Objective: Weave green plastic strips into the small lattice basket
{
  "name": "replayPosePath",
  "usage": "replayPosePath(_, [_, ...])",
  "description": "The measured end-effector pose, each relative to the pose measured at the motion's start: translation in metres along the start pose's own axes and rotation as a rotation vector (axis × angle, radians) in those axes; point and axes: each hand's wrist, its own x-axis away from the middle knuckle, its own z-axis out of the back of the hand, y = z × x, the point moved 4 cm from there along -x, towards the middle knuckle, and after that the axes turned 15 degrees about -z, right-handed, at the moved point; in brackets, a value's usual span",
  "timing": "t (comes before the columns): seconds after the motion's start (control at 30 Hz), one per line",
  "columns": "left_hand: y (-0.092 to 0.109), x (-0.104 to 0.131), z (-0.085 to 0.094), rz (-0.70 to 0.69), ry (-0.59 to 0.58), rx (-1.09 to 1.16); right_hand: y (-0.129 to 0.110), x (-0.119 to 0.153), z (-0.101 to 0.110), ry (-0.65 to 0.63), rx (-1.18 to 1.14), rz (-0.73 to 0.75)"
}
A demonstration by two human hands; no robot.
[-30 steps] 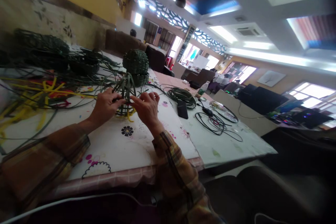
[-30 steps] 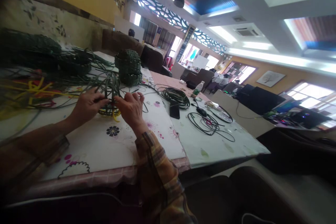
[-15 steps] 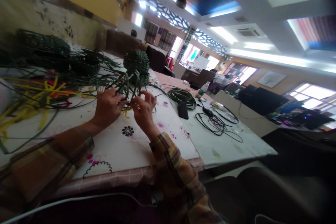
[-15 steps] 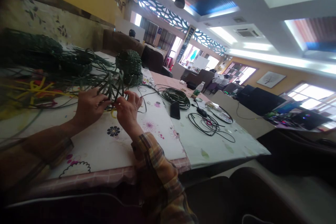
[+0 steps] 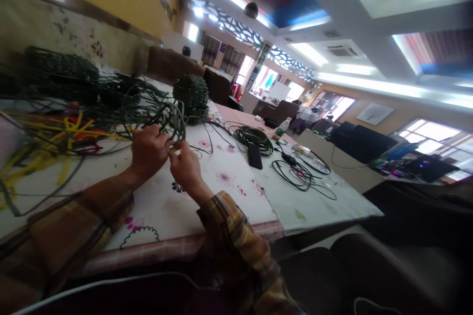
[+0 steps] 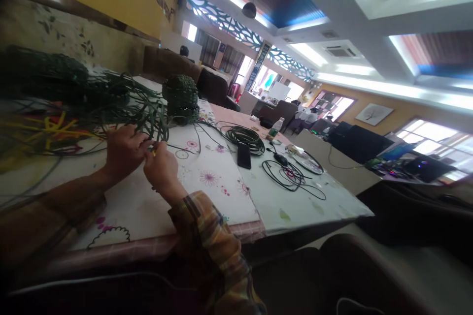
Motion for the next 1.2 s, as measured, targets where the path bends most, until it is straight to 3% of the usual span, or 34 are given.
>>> replayPosePath(0.1, [-0.003,-0.001,0.001,-0.013,0.015,-0.011,0.007,-0.005,0.004,0.030,0.136,0.048])
replayPosePath(0.2, [-0.002,-0.002,0.001,-0.044,0.033,-0.052,0.016,-0.012,0.015,0.147,0.243,0.151])
replayPosePath(0.3, [-0.002,-0.003,-0.002,-0.056,0.051,-0.041,0.014,-0.011,0.030,0.290,0.212,0.382])
replayPosePath(0.37, [-0.009,-0.002,-0.003,-0.021,0.060,-0.010,0.008,-0.005,0.035,0.246,0.164,0.582])
replayPosePath(0.43, [-0.021,-0.002,-0.002,0.046,0.079,0.032,0.005,0.002,0.037,0.126,0.178,0.651])
replayPosePath(0.5, [-0.035,-0.002,0.000,0.106,0.101,0.086,0.009,0.005,0.041,0.074,0.267,0.554])
replayPosePath(0.6, [-0.047,-0.003,0.002,0.133,0.115,0.164,0.023,0.010,0.064,0.212,0.443,0.400])
replayPosePath(0.77, [-0.035,-0.006,0.005,0.089,0.130,0.220,0.050,0.019,0.120,0.425,0.578,0.273])
replayPosePath(0.9, [-0.028,-0.007,0.002,0.083,0.095,0.238,0.050,0.053,0.134,0.478,0.567,0.427])
replayPosePath(1.0, [-0.041,-0.006,0.003,0.174,0.121,0.312,0.049,0.094,0.134,0.471,0.509,0.619])
replayPosePath(1.07, [-0.051,-0.005,0.005,0.226,0.145,0.363,0.057,0.115,0.143,0.542,0.499,0.622])
replayPosePath(1.13, [-0.053,-0.005,0.008,0.235,0.148,0.393,0.073,0.116,0.161,0.630,0.536,0.462])
replayPosePath(1.2, [-0.048,-0.005,0.011,0.212,0.140,0.447,0.094,0.098,0.177,0.610,0.616,0.202])
